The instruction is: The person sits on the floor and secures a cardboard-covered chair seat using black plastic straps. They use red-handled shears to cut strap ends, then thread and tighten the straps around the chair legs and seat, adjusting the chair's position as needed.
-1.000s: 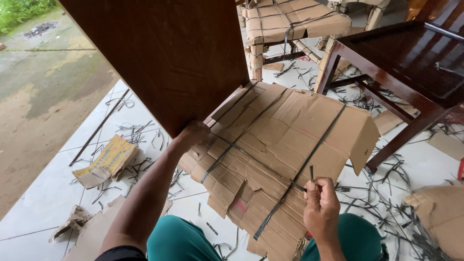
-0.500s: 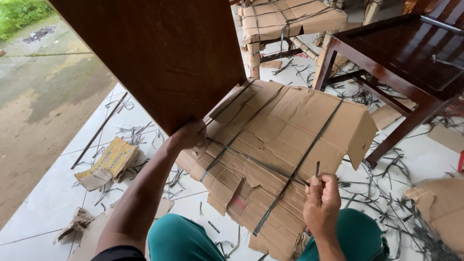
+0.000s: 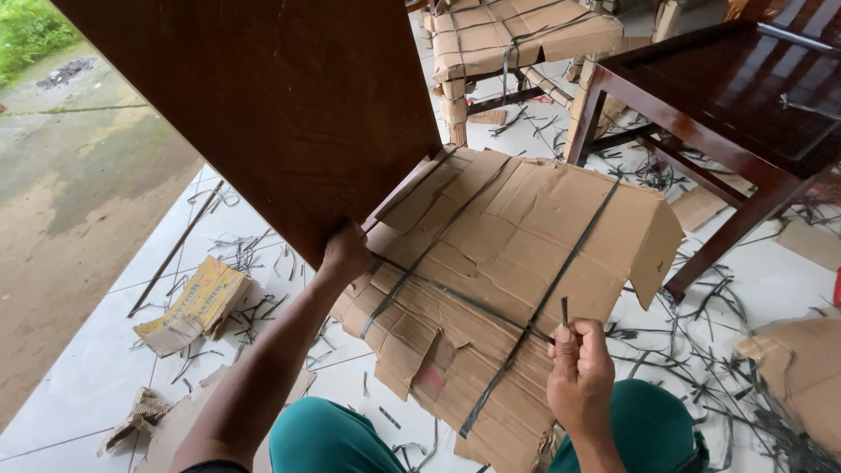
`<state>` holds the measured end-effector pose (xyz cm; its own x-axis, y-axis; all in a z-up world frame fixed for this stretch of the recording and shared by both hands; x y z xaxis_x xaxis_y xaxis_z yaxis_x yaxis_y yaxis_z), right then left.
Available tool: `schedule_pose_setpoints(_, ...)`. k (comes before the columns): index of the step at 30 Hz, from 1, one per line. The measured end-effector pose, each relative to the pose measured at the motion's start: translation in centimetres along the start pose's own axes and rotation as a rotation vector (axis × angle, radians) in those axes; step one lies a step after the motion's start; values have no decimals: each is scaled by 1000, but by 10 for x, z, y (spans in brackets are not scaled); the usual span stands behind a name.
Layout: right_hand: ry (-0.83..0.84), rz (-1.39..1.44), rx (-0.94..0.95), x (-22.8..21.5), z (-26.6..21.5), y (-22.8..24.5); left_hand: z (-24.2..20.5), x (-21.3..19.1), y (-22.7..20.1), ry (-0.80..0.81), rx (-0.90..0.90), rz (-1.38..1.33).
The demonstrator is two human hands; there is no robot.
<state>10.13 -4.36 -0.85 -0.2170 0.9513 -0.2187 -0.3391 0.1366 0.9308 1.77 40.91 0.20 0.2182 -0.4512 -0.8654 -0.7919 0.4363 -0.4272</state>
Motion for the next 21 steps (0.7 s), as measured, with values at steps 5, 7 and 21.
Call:
schedule_pose_setpoints(5, -9, 21, 1, 0, 0, -5, -33, -14, 4, -133, -176, -490)
schedule_pose_setpoints(7, -12, 10, 0, 0, 0, -7, -30, -7, 14, -204, -219, -600)
schedule_pose_setpoints(21, 11, -29, -35, 1, 1, 1, 19, -3, 6, -93, 279, 76)
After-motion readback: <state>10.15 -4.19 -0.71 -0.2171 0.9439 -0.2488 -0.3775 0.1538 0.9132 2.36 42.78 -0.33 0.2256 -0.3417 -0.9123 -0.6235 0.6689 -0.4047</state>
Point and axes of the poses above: each hand's wrist, its own z-axis towards the middle knuckle, its own x-axis out of the palm, y = z × x, the point moved 10 cm from there along z, towards the middle knuckle, and after that the axes turned 4 degrees about -x, right-handed, at the moved point
